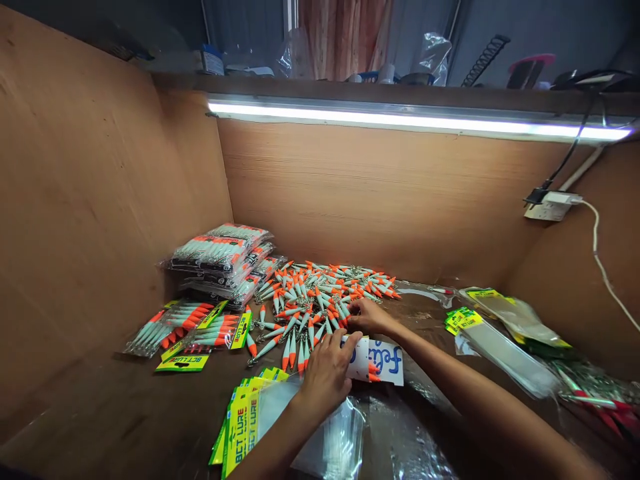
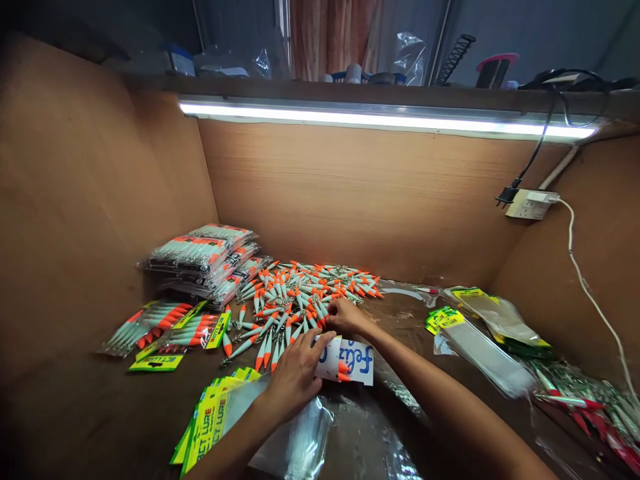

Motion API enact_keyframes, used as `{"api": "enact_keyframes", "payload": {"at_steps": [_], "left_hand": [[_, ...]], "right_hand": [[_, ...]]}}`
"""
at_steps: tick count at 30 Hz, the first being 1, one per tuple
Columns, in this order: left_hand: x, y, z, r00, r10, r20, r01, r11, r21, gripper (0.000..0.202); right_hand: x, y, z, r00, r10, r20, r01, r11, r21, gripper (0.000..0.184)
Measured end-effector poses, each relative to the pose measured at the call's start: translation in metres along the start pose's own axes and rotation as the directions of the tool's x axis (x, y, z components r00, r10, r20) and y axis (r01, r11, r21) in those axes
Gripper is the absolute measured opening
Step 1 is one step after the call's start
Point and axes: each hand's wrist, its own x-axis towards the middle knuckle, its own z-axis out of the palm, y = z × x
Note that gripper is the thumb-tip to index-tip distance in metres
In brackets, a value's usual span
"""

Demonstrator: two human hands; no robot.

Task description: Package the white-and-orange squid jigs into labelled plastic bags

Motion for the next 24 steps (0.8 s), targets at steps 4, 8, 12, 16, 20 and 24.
{"api": "enact_keyframes", "payload": {"at_steps": [4,8,12,16,20,24], "left_hand": [[0.000,-0.001,0.000,1.000,0.005,-0.006,-0.005,1.000,-0.006,0.090],[0.000,-0.003,0.001,1.000,-0.001,-0.008,0.001,1.000,-0.012,0.090],[0.002,-0.004,0.001,1.000,-0.010,0.001,0.010,1.000,-0.003,0.090],[0.003,-0.001,0.001,1.000,-0.004,0.001,0.004,1.000,0.012,0.090],[0.003,0.006,0.001,1.000,0.005,-0.002,-0.005,1.000,0.023,0.087],[0.003,0.008,0.001,1.000,0.026,0.001,-0.026,0.999,0.037,0.085]], "right_hand": [[-0.015,0.002,-0.011,0.987,0.002,-0.158,0.020,0.990,0.140,0.016],[-0.055,0.007,-0.046,0.970,0.017,-0.242,0.044,0.969,0.244,0.035],[-0.119,0.021,-0.078,0.980,0.095,-0.177,-0.030,0.940,0.339,0.045],[-0.169,0.029,-0.074,0.975,0.190,-0.115,-0.134,0.915,0.382,0.039],[-0.184,0.020,-0.045,0.955,0.208,-0.214,-0.131,0.937,0.325,0.032],[-0.177,0.001,-0.022,0.929,0.128,-0.347,-0.096,0.989,0.109,0.021]]}}
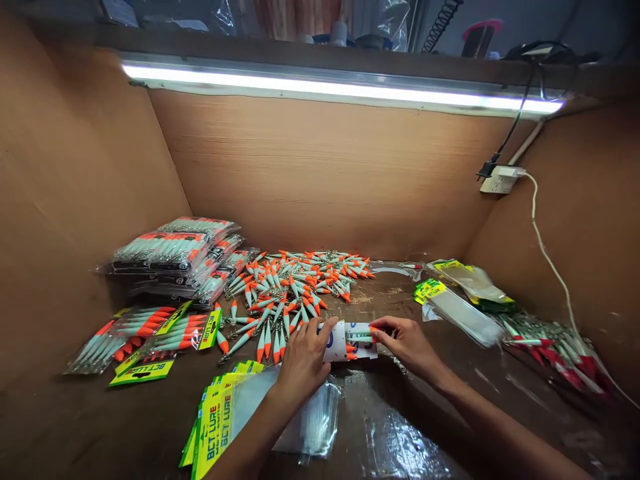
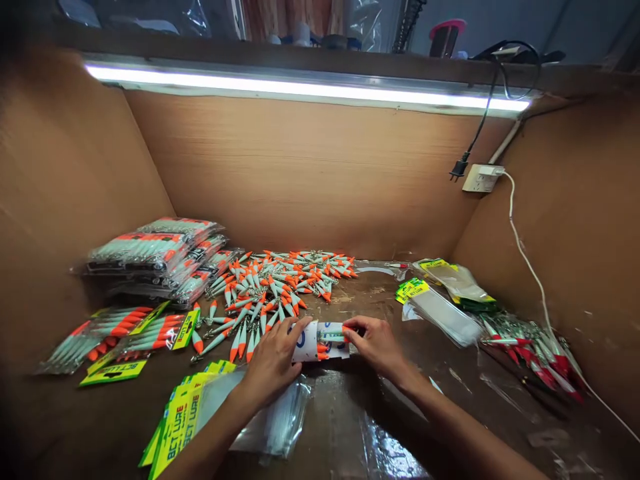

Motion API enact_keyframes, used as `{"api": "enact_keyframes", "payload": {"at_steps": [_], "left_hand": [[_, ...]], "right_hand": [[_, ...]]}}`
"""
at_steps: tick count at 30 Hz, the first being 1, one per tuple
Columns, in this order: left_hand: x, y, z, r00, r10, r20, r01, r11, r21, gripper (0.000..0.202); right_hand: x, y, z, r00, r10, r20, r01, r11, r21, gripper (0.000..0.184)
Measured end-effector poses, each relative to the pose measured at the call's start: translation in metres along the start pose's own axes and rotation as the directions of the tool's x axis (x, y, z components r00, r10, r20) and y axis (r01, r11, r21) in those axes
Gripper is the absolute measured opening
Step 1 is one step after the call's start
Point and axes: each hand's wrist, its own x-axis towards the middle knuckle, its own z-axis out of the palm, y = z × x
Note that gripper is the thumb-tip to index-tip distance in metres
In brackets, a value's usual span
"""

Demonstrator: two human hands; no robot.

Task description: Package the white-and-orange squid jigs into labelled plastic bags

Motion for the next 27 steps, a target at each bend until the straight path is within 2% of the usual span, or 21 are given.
{"api": "enact_keyframes", "payload": {"at_steps": [3,5,10,14,20,22,24,27], "left_hand": [[0.001,-0.001,0.001,1.000,0.004,-0.002,-0.004,1.000,0.003,0.085],[0.001,-0.002,0.003,1.000,0.003,0.004,-0.003,1.000,-0.005,0.085],[0.000,-0.002,0.003,1.000,0.024,-0.004,-0.024,0.999,-0.033,0.084],[-0.001,-0.004,0.001,0.999,0.034,-0.009,-0.034,0.998,-0.045,0.082],[-0.001,-0.009,0.004,0.999,0.019,0.030,-0.018,0.999,-0.032,0.080],[0.000,-0.010,0.004,0.999,0.005,0.047,-0.003,0.999,-0.044,0.081],[0.000,-0.010,0.003,0.999,-0.003,0.051,0.006,0.998,-0.059,0.081],[-0.001,-0.011,0.003,0.999,0.003,0.048,0.001,0.998,-0.071,0.082]], "right_hand": [[0.005,-0.013,0.015,0.987,-0.135,-0.090,0.115,0.973,-0.199,0.015],[0.010,-0.020,0.025,0.968,-0.229,-0.101,0.187,0.930,-0.316,0.013],[0.020,-0.025,0.037,0.921,-0.389,0.037,0.360,0.809,-0.465,0.010],[0.025,-0.023,0.036,0.891,-0.435,0.130,0.440,0.760,-0.479,0.013],[0.021,-0.022,0.039,0.874,-0.450,0.185,0.467,0.668,-0.579,0.011],[0.024,-0.020,0.036,0.869,-0.462,0.179,0.478,0.688,-0.546,0.012],[0.038,-0.017,0.030,0.892,-0.428,0.147,0.443,0.759,-0.478,0.013],[0.081,-0.015,0.021,0.940,-0.326,0.101,0.336,0.837,-0.431,0.024]]}}
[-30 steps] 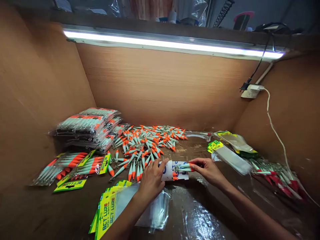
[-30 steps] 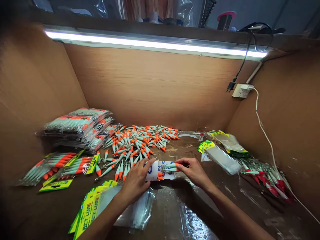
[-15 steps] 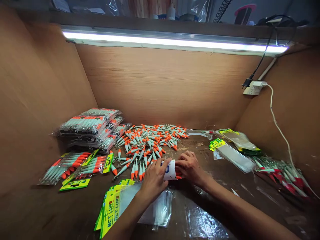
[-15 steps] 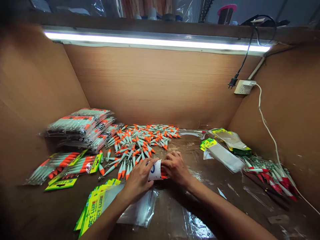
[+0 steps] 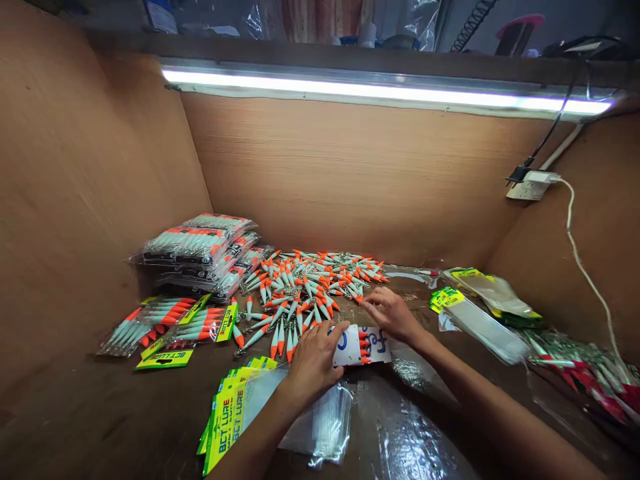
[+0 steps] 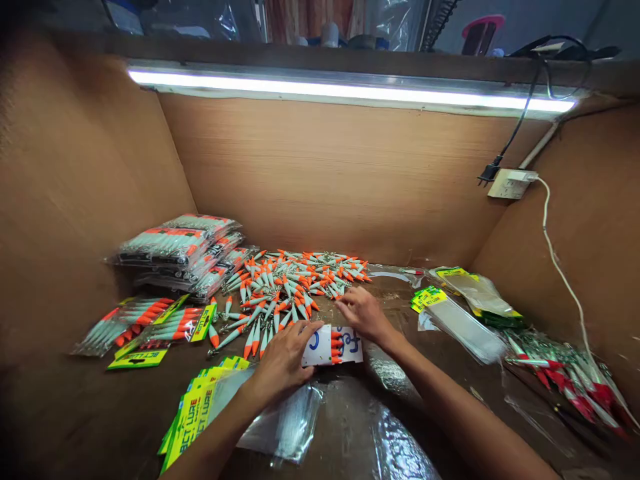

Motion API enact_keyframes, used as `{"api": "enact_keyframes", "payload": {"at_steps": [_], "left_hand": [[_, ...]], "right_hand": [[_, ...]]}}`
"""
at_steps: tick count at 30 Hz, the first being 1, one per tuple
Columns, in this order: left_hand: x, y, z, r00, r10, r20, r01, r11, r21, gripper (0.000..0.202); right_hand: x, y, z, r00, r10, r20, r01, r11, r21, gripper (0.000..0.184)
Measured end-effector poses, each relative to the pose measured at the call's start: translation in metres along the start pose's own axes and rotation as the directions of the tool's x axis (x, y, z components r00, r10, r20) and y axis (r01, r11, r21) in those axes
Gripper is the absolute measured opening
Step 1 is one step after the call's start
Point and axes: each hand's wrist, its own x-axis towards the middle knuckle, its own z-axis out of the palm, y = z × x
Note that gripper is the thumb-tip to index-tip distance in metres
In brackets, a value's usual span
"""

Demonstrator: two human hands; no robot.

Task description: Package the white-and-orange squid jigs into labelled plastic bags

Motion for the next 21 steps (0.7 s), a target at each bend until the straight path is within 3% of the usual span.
{"api": "enact_keyframes", "payload": {"at_steps": [5,9,14,21], "left_hand": [[-0.001,-0.003,0.005,0.999,0.039,-0.019,-0.039,0.999,-0.013,0.084],[-0.002,-0.005,0.007,0.999,0.047,-0.025,-0.048,0.998,-0.037,0.086],[-0.002,-0.005,0.006,0.997,0.069,-0.024,-0.070,0.997,-0.039,0.087],[-0.003,-0.003,0.005,0.997,0.078,-0.013,-0.079,0.995,-0.063,0.087]], "right_hand": [[0.093,0.016,0.017,0.997,0.034,0.075,-0.028,0.997,-0.071,0.021],[0.137,0.005,0.042,0.991,0.030,0.131,-0.010,0.989,-0.147,0.023],[0.147,-0.004,0.054,0.992,0.022,0.125,0.003,0.981,-0.194,0.019],[0.117,0.006,0.035,0.997,0.073,-0.013,-0.074,0.987,-0.142,0.025]]}}
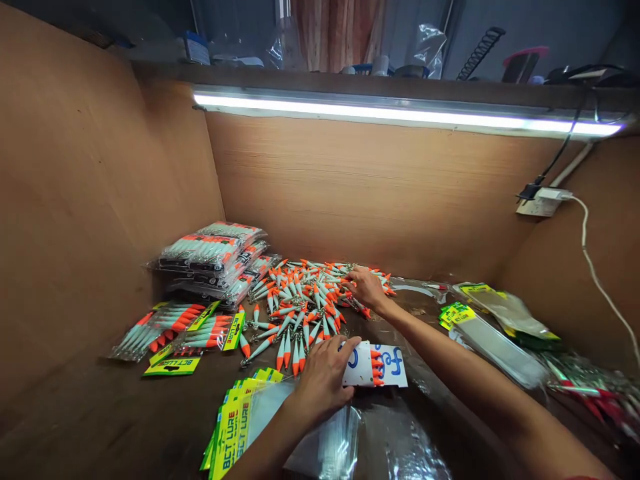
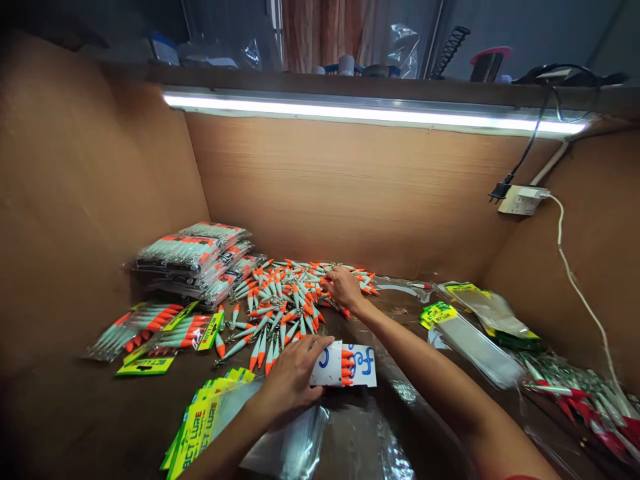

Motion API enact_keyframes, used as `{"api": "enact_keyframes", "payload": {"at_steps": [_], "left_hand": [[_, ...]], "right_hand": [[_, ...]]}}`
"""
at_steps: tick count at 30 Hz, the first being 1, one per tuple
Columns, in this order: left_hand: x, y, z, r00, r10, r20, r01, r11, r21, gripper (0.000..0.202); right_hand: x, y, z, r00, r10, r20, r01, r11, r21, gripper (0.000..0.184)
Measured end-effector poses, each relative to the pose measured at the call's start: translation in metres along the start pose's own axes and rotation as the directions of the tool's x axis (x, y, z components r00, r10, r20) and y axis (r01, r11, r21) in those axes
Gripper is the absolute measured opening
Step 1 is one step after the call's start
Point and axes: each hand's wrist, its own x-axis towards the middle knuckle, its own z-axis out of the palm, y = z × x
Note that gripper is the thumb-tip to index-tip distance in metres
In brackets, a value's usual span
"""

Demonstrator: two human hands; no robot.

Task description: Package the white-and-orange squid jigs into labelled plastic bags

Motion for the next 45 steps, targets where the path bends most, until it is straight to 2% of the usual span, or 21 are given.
{"api": "enact_keyframes", "payload": {"at_steps": [5,7,10,13,15,18,21,24,26,28,33,36,40,45], "left_hand": [[0.002,0.006,0.001,1.000,0.028,0.002,-0.028,1.000,-0.004,0.087],[0.002,0.006,0.002,1.000,0.023,0.003,-0.023,1.000,0.004,0.087],[0.002,-0.001,0.002,1.000,0.005,-0.024,-0.004,1.000,0.027,0.086],[0.001,-0.007,0.000,1.000,-0.009,-0.022,0.009,0.999,0.033,0.085],[0.000,-0.008,-0.001,1.000,-0.016,-0.024,0.016,0.999,0.028,0.086],[-0.001,-0.005,0.000,0.999,-0.021,-0.033,0.021,1.000,0.017,0.087],[-0.002,-0.002,0.000,1.000,-0.001,-0.027,0.001,1.000,0.002,0.088],[-0.002,0.001,0.002,0.999,0.032,-0.032,-0.032,0.999,-0.006,0.088],[0.000,0.004,0.004,0.998,0.054,-0.025,-0.054,0.998,-0.007,0.088],[0.002,0.010,0.008,0.997,0.082,-0.010,-0.082,0.997,-0.007,0.088],[0.004,0.029,0.023,0.981,0.195,0.018,-0.193,0.979,-0.065,0.087],[0.002,0.035,0.030,0.978,0.206,0.024,-0.204,0.976,-0.080,0.083],[0.000,0.033,0.033,0.974,0.219,0.064,-0.215,0.974,-0.067,0.077],[-0.001,0.028,0.035,0.965,0.198,0.169,-0.206,0.978,0.027,0.082]], "right_hand": [[-0.022,-0.012,0.005,0.996,0.055,-0.064,-0.049,0.994,0.099,0.019],[-0.015,-0.022,0.010,0.991,0.099,-0.092,-0.083,0.984,0.157,0.020],[0.008,-0.035,0.009,0.978,0.161,-0.134,-0.122,0.958,0.259,0.027],[0.027,-0.036,-0.008,0.973,0.171,-0.156,-0.105,0.926,0.362,0.033],[0.021,-0.026,-0.028,0.977,0.146,-0.156,-0.070,0.907,0.415,0.035],[-0.029,0.002,-0.064,0.986,0.091,-0.136,-0.019,0.890,0.456,0.035],[-0.109,0.035,-0.093,0.997,0.043,-0.066,-0.008,0.890,0.455,0.031],[-0.182,0.056,-0.106,0.999,0.035,0.027,-0.043,0.908,0.417,0.028],[-0.213,0.059,-0.106,0.997,0.043,0.061,-0.062,0.932,0.356,0.027],[-0.228,0.052,-0.101,0.997,0.040,0.064,-0.056,0.962,0.269,0.025],[-0.221,0.024,-0.084,0.992,-0.088,0.089,0.086,0.996,0.021,0.024],[-0.215,0.018,-0.070,0.975,-0.167,0.149,0.181,0.979,-0.090,0.023],[-0.222,0.023,-0.050,0.964,-0.152,0.220,0.158,0.987,-0.010,0.018],[-0.232,0.022,-0.036,0.983,-0.037,0.180,0.034,0.999,0.015,0.015]]}}
